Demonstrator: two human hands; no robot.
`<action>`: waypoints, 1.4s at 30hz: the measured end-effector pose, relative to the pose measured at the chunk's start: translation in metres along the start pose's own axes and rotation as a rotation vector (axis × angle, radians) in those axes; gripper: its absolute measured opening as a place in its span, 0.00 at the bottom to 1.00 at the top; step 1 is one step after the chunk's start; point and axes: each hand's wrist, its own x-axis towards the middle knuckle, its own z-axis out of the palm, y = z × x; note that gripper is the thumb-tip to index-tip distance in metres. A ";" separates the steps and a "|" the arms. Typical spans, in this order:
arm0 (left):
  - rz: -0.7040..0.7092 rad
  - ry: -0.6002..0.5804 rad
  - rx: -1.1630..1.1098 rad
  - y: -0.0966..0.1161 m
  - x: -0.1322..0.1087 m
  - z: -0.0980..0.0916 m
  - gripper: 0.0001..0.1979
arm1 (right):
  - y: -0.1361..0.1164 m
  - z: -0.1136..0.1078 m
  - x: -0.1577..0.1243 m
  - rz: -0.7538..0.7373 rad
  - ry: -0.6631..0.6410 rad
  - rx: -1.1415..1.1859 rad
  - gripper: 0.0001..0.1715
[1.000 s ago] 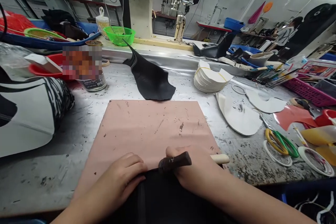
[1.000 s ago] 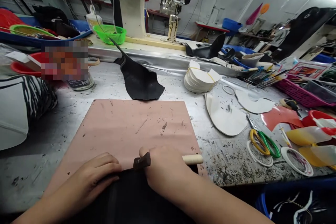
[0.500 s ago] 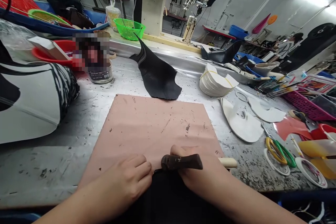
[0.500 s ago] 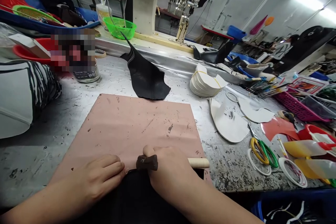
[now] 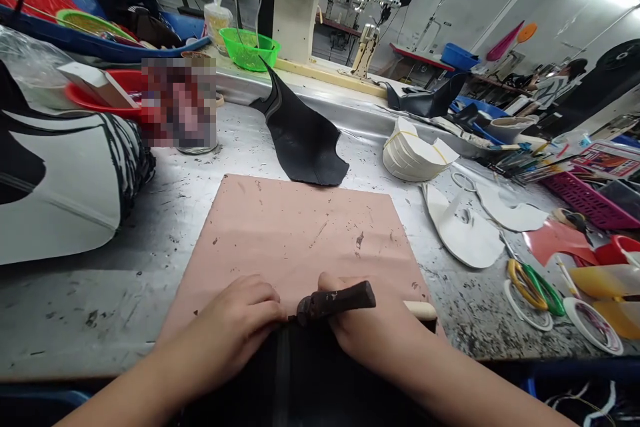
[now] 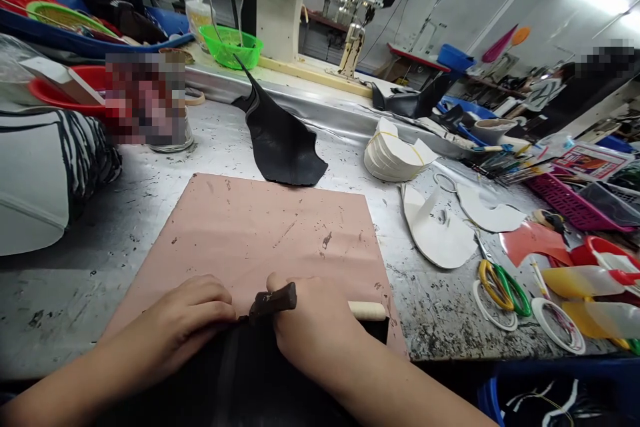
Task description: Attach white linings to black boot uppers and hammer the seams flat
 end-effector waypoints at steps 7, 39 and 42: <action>0.190 0.085 0.268 0.006 -0.005 0.001 0.11 | -0.002 -0.006 -0.006 0.048 0.094 0.116 0.09; 0.193 0.108 0.305 0.007 -0.020 -0.004 0.10 | -0.025 -0.015 0.002 -0.065 -0.006 0.003 0.08; 0.197 0.083 0.315 0.008 -0.019 -0.007 0.10 | -0.029 -0.019 0.004 -0.096 -0.095 -0.049 0.08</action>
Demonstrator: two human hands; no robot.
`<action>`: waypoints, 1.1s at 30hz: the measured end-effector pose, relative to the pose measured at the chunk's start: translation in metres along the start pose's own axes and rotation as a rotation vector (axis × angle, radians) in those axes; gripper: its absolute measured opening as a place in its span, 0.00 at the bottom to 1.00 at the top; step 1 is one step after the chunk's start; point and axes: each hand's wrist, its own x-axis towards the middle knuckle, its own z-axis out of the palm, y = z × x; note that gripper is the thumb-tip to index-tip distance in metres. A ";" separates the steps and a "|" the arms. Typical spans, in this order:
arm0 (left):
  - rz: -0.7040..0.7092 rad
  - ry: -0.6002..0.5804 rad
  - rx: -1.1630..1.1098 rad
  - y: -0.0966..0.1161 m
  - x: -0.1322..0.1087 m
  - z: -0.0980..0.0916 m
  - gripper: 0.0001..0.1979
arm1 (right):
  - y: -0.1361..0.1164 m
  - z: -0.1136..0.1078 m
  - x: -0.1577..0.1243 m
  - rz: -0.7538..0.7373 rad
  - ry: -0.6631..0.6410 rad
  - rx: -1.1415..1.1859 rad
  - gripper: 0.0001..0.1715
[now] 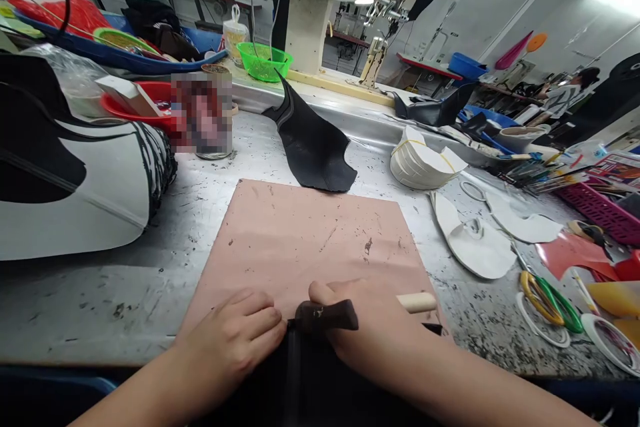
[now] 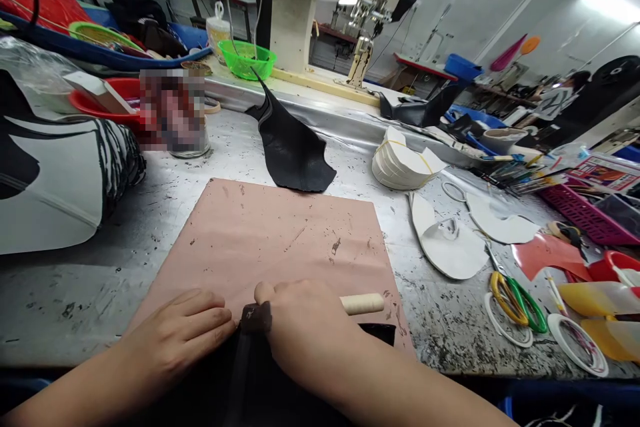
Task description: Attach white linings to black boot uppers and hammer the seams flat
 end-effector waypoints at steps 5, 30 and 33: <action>0.000 0.013 0.018 -0.003 -0.003 0.003 0.12 | -0.005 -0.003 0.002 0.045 0.009 -0.043 0.07; 0.034 0.106 0.151 0.016 -0.023 -0.002 0.15 | -0.024 -0.014 0.017 -0.017 -0.116 -0.140 0.06; 0.014 0.097 0.133 0.018 -0.023 -0.002 0.16 | -0.028 -0.017 0.018 -0.041 -0.131 -0.131 0.05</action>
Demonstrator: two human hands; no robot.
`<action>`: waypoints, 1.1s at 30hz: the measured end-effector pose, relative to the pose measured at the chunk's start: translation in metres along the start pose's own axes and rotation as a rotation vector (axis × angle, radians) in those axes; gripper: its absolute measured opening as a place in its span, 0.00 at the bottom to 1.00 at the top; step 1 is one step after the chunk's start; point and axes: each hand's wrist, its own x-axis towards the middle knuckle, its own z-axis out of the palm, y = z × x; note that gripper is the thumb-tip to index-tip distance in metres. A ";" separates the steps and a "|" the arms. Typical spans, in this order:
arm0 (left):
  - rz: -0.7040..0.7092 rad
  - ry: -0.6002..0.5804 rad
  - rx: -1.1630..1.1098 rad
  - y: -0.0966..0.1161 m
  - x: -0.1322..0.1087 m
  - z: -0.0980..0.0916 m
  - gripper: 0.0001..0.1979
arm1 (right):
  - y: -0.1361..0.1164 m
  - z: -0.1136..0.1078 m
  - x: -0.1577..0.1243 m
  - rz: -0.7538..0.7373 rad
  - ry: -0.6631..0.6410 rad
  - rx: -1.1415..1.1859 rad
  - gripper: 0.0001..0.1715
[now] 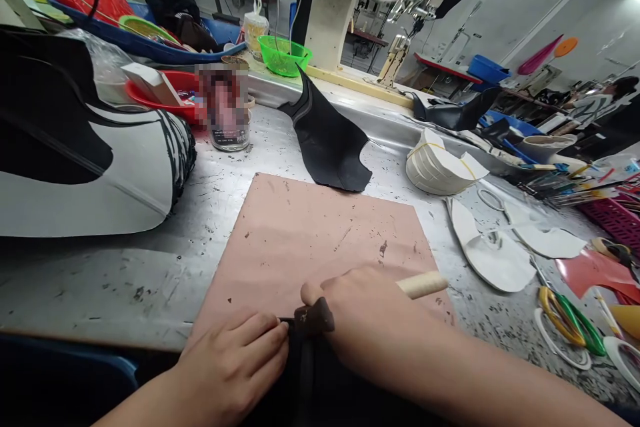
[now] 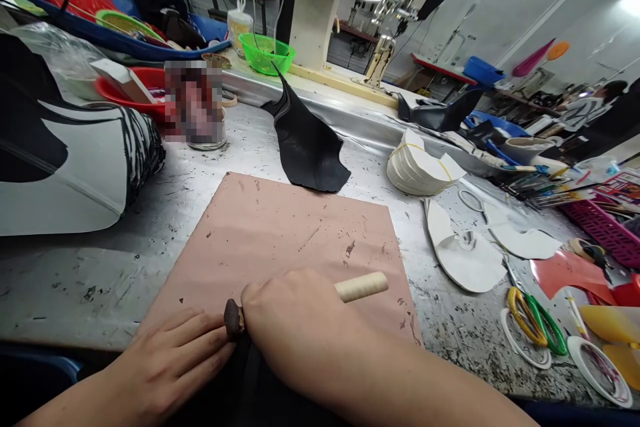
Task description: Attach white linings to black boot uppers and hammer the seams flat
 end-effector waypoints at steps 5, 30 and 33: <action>0.000 0.021 0.025 0.001 0.000 0.001 0.16 | -0.003 -0.001 -0.001 0.005 -0.005 0.010 0.07; -0.155 0.080 0.174 0.041 0.001 0.010 0.19 | 0.021 0.035 -0.019 0.024 0.147 0.149 0.07; -0.161 0.085 0.167 0.044 0.002 0.010 0.19 | 0.013 0.027 -0.017 0.028 0.078 0.113 0.08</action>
